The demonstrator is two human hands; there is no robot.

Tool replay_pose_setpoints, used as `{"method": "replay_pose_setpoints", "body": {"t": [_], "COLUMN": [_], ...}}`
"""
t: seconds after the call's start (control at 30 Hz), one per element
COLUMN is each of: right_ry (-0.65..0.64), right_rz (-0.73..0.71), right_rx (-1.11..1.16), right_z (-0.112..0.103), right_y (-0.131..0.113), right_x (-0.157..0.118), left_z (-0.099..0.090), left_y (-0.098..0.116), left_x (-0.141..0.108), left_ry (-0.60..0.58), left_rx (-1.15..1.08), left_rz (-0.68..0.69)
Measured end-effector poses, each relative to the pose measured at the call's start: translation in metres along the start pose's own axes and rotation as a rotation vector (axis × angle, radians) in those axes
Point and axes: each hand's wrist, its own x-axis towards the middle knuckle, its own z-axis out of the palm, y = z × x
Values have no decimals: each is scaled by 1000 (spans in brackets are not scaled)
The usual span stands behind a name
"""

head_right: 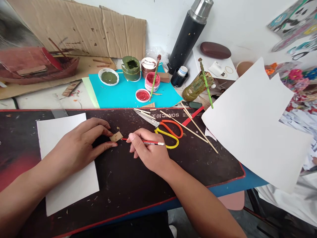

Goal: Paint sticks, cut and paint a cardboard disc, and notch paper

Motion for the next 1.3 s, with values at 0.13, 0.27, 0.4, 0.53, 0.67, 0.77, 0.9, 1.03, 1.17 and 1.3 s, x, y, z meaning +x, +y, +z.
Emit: {"method": "replay_pose_setpoints", "body": {"t": [0.13,0.27,0.4,0.53,0.67,0.77,0.9,1.03,1.17,1.3], "right_ry": [23,39,34,30,30,31,27,23,8,3], "right_rz": [1,5,3,5,9,19,25,28,32,23], "right_rx": [0,-5,0,-3,-7,-7,-8,-6,-18,-19], "right_z": [0,0,0,0,0,0,0,0,0,0], "right_y": [-1,-1,0,2,2,1,0,-1,-1,-2], "right_x": [1,2,2,2,1,1,1,2,1,0], "left_z": [-1,-1,-1,-1,-1,-2,-1,-1,-2,-2], "left_y": [0,0,0,0,1,1,1,0,1,1], "left_x": [-1,-1,-1,-1,-1,0,0,0,0,-1], "left_ry": [4,0,3,-2,-10,-17,-3,-6,-13,-17], "left_rx": [3,12,9,-4,-22,-29,-32,-46,-31,-21], "left_rz": [14,11,-4,-7,-42,-49,-37,-39,-34,-40]}}
